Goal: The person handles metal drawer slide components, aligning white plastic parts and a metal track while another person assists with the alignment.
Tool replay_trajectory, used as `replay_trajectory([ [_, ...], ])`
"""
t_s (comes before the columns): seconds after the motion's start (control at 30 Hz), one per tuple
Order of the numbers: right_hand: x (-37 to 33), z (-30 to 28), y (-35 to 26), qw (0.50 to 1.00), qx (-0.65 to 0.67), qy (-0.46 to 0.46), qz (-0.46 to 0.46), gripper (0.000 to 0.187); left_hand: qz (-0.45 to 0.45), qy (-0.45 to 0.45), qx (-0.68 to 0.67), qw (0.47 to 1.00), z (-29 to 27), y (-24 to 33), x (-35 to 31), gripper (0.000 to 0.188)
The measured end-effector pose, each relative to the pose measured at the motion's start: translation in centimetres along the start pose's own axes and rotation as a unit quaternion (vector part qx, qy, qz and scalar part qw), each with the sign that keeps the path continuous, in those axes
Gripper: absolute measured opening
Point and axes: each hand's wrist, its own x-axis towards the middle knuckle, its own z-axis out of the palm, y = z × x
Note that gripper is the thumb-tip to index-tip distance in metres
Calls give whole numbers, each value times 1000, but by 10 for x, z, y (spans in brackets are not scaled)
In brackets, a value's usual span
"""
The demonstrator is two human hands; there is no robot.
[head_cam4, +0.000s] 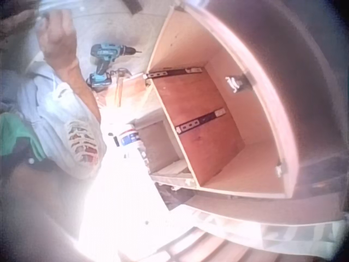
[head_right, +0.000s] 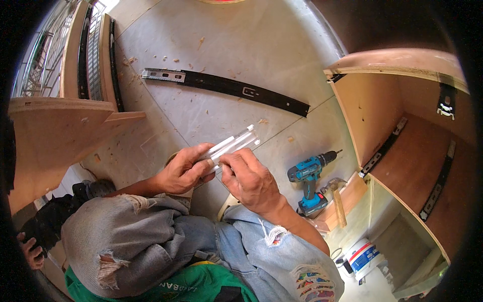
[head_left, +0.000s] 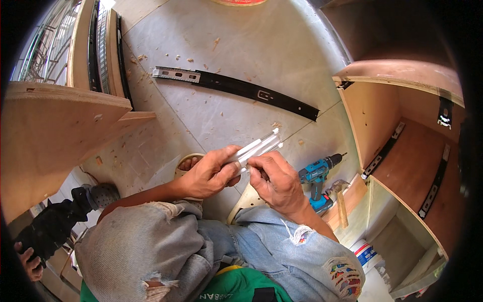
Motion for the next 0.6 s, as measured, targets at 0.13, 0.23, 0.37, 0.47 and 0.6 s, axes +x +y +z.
replay_trajectory([
  [0.13, 0, -5, -5, 998, 24, -10, 50, 25, -36, -10, -49, 998, -1, 0, 2, 26],
  [0.23, 1, -6, -9, 998, 33, -6, 60, 27, -26, 4, -73, 997, 3, -3, 2, 26],
  [0.37, -5, -1, -4, 998, 9, 38, 49, 28, 3, 3, -48, 999, 1, -6, 3, 23],
  [0.47, -8, 4, -3, 998, 3, 45, 45, 27, 5, 3, -20, 1000, 0, -4, 5, 21],
  [0.6, -5, 9, -1, 996, -54, 70, 3, 25, 16, -2, -26, 1000, 4, 3, 4, 21],
])
